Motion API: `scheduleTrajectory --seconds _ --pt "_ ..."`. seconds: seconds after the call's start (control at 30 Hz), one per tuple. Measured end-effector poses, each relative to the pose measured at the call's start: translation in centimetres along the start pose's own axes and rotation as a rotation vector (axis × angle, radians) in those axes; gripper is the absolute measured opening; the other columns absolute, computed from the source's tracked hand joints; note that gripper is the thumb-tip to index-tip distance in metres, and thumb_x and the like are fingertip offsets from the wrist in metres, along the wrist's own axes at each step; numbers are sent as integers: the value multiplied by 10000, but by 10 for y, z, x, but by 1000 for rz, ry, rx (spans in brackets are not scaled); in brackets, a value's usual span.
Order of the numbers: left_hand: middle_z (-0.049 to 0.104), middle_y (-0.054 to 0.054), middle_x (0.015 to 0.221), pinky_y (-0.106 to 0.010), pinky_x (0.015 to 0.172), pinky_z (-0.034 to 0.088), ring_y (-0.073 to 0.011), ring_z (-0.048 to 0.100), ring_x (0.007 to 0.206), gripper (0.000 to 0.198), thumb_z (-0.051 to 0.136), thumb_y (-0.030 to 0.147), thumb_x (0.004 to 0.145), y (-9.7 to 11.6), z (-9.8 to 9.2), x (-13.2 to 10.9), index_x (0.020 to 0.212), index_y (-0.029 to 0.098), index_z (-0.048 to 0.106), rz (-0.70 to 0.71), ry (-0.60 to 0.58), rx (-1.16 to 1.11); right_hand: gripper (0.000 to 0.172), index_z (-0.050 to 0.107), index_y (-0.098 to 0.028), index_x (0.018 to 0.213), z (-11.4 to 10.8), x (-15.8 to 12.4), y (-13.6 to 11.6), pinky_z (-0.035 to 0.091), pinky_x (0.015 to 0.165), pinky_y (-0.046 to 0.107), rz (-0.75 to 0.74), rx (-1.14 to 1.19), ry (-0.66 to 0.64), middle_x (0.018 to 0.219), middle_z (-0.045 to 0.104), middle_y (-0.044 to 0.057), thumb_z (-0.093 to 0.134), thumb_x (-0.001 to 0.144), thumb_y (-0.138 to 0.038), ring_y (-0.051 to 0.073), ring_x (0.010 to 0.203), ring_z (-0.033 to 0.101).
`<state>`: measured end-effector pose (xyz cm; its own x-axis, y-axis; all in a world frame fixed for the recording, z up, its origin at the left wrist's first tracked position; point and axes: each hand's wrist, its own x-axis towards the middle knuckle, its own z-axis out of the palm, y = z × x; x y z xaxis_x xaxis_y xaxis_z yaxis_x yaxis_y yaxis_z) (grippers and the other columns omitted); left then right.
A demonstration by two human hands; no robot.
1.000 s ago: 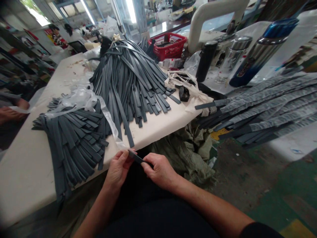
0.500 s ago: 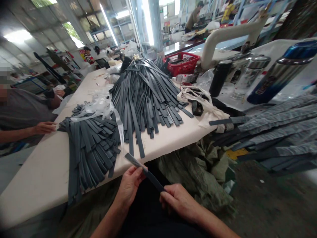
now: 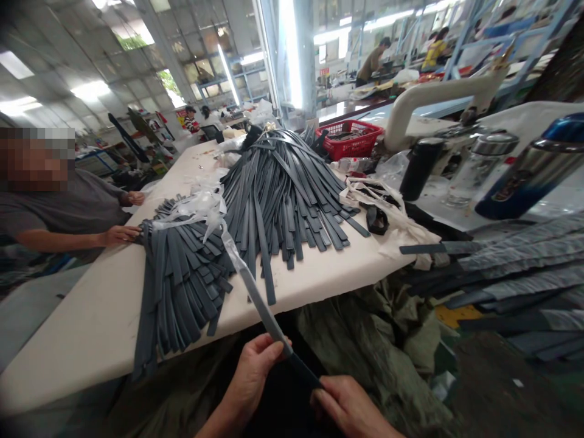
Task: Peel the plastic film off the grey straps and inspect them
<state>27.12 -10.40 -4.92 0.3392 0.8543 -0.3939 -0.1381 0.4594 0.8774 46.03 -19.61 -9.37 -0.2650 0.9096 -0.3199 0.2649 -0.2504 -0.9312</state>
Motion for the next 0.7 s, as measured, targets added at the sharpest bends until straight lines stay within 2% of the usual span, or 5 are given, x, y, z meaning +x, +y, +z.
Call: scheduleTrajectory --seconds 0.2,0.27,0.37,0.5,0.7 --pt "706 -33 733 -273 733 475 -169 594 712 231 822 363 702 2 9 -8 794 155 781 23 -67 48 453 623 -174 787 -6 37 -44 408 631 252 -221 -177 87 730 621 29 394 992 -506 168 671 569" --pt "709 -25 742 -264 732 472 -164 594 714 234 825 371 697 4 7 -6 796 164 782 39 -20 46 434 617 -179 809 -7 34 -36 420 638 247 -208 -159 82 760 631 30 397 992 -505 169 689 579" --pt "739 -31 805 -271 788 477 -181 624 776 275 837 405 681 -5 3 -2 833 180 794 23 38 38 423 594 -194 794 -6 14 4 431 641 264 -131 -238 81 770 641 39 383 984 -507 187 706 588" --pt "765 -50 833 -303 828 488 -215 657 809 338 862 457 633 -25 5 2 836 193 809 -45 -6 70 472 555 -210 752 -6 1 44 441 632 290 -30 -301 101 736 638 52 300 983 -533 207 683 601" --pt "773 -56 852 -320 862 495 -239 673 857 286 826 436 690 -31 12 10 834 189 810 42 -68 150 488 604 -203 800 -7 38 5 441 671 288 -109 -312 194 756 639 46 314 980 -551 202 709 590"
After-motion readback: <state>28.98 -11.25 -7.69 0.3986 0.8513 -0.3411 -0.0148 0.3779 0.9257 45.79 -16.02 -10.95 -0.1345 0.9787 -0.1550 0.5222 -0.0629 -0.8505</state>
